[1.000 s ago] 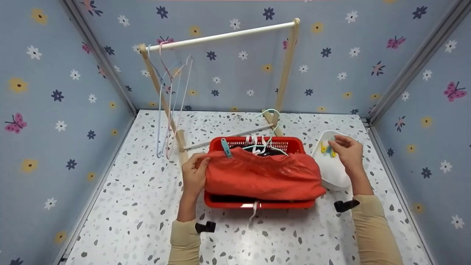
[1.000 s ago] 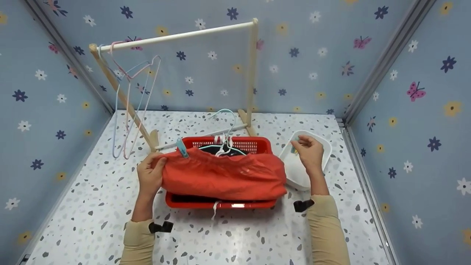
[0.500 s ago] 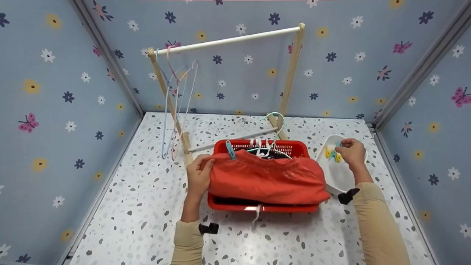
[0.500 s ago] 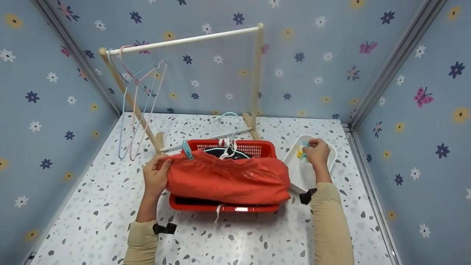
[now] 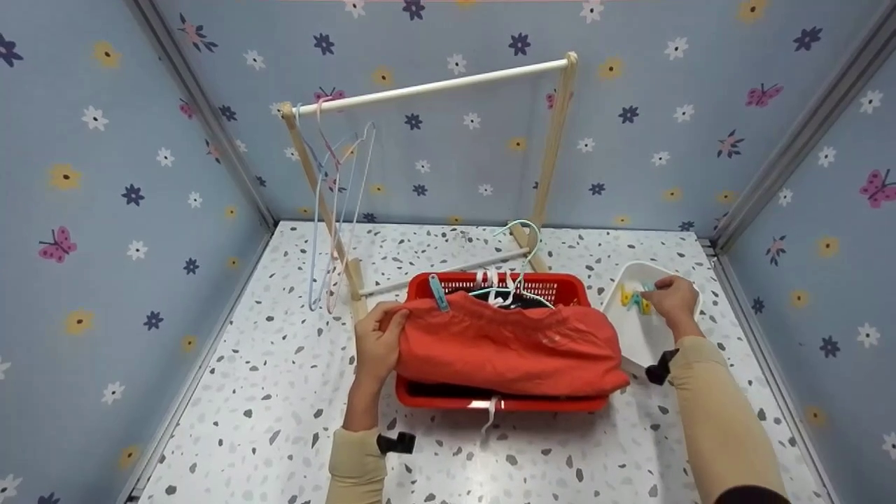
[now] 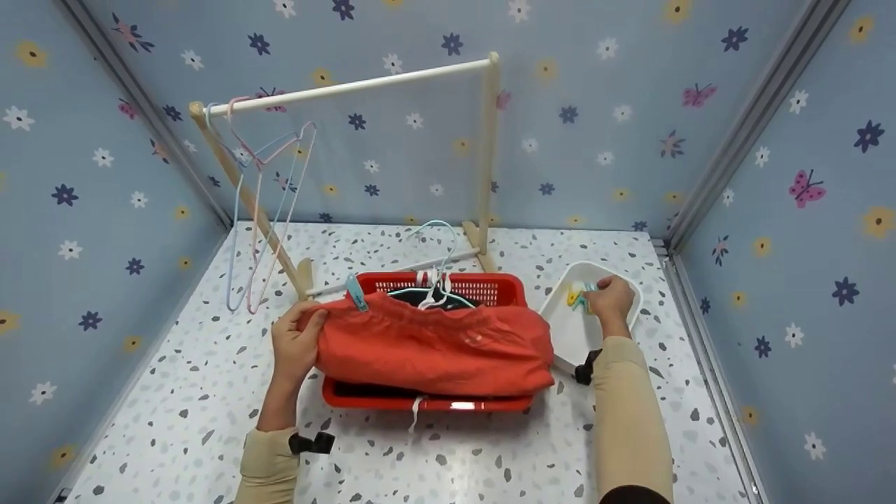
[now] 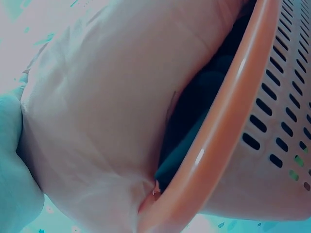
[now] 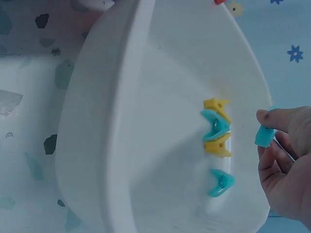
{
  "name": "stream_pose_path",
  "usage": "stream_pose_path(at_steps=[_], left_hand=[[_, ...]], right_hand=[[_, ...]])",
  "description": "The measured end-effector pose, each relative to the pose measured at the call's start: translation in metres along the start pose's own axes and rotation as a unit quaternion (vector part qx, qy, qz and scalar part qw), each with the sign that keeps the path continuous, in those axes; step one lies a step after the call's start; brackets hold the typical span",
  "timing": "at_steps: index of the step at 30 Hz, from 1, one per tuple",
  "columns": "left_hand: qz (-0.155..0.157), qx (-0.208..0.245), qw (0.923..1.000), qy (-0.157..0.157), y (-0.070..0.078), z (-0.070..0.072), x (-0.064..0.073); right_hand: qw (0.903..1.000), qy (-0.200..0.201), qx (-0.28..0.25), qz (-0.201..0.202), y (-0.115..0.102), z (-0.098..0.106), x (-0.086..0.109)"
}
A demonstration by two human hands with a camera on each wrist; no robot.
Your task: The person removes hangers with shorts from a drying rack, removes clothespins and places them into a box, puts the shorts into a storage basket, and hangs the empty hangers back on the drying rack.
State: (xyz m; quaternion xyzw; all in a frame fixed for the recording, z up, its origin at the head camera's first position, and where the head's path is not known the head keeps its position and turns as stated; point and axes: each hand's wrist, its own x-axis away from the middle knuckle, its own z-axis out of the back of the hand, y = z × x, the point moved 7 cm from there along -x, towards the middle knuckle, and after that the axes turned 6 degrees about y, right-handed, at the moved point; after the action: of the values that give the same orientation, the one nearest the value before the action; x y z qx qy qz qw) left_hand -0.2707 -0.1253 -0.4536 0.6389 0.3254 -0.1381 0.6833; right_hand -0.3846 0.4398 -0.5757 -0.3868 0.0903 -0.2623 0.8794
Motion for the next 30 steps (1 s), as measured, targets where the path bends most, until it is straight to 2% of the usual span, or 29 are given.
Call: stream_pose_path(at_steps=[6, 18, 26, 30], left_hand=[[-0.005, 0.009, 0.9999, -0.006, -0.001, -0.001, 0.001], [0.0, 0.01, 0.9999, 0.002, -0.003, 0.002, 0.002], [0.008, 0.006, 0.9999, 0.001, -0.002, 0.002, 0.002], [0.006, 0.003, 1.0, 0.001, -0.001, 0.001, 0.0]], right_hand=[[0.9997, 0.018, 0.013, -0.01, 0.004, 0.004, -0.006], [0.9999, 0.01, -0.009, 0.0, -0.016, 0.006, -0.022], [0.9987, 0.024, -0.022, 0.039, -0.026, 0.009, -0.016], [0.9985, 0.025, -0.031, 0.039, -0.032, 0.009, -0.012]])
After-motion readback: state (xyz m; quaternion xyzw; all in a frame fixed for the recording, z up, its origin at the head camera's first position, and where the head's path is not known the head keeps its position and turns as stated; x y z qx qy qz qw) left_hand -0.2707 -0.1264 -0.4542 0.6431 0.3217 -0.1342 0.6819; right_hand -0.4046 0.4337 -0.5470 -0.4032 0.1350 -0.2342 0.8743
